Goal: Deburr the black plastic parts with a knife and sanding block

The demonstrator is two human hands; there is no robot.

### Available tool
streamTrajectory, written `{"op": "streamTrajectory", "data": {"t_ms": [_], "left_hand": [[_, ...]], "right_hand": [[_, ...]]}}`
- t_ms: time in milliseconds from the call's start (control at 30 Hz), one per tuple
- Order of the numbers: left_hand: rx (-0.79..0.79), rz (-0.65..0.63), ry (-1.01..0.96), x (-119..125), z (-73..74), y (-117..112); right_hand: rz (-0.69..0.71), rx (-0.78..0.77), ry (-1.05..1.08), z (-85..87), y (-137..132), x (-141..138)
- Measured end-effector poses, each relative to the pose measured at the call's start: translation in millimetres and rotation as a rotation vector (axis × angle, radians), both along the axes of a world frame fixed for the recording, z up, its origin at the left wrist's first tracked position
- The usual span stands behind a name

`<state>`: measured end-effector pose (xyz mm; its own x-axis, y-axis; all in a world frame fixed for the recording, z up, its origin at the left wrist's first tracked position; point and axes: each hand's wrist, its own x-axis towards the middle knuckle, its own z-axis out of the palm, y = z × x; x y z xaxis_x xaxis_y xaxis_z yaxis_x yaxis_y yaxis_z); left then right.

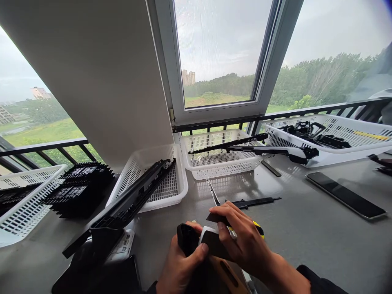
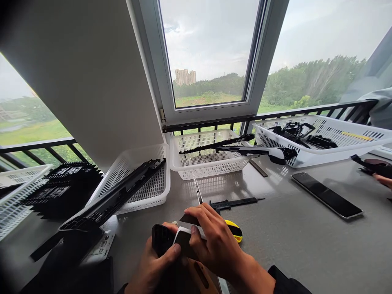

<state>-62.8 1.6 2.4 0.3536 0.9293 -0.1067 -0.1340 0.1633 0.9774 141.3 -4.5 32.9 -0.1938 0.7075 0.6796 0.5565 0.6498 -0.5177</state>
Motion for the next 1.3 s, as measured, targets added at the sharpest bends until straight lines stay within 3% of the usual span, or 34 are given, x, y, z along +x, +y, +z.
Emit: {"op": "streamTrajectory", "data": {"t_ms": [200, 800, 1300], "left_hand": [[0.085, 0.005, 0.040, -1.7, 1.8, 0.8], [0.073, -0.034, -0.113, 1.2, 7.4, 3.0], [0.071, -0.006, -0.071, 1.4, 8.7, 2.0]], "right_hand": [[0.002, 0.047, 0.060, 1.5, -0.4, -2.9], [0.122, 0.151, -0.019, 6.7, -4.1, -3.0], [0.145, 0.175, -0.037, 5.3, -4.3, -1.4]]}}
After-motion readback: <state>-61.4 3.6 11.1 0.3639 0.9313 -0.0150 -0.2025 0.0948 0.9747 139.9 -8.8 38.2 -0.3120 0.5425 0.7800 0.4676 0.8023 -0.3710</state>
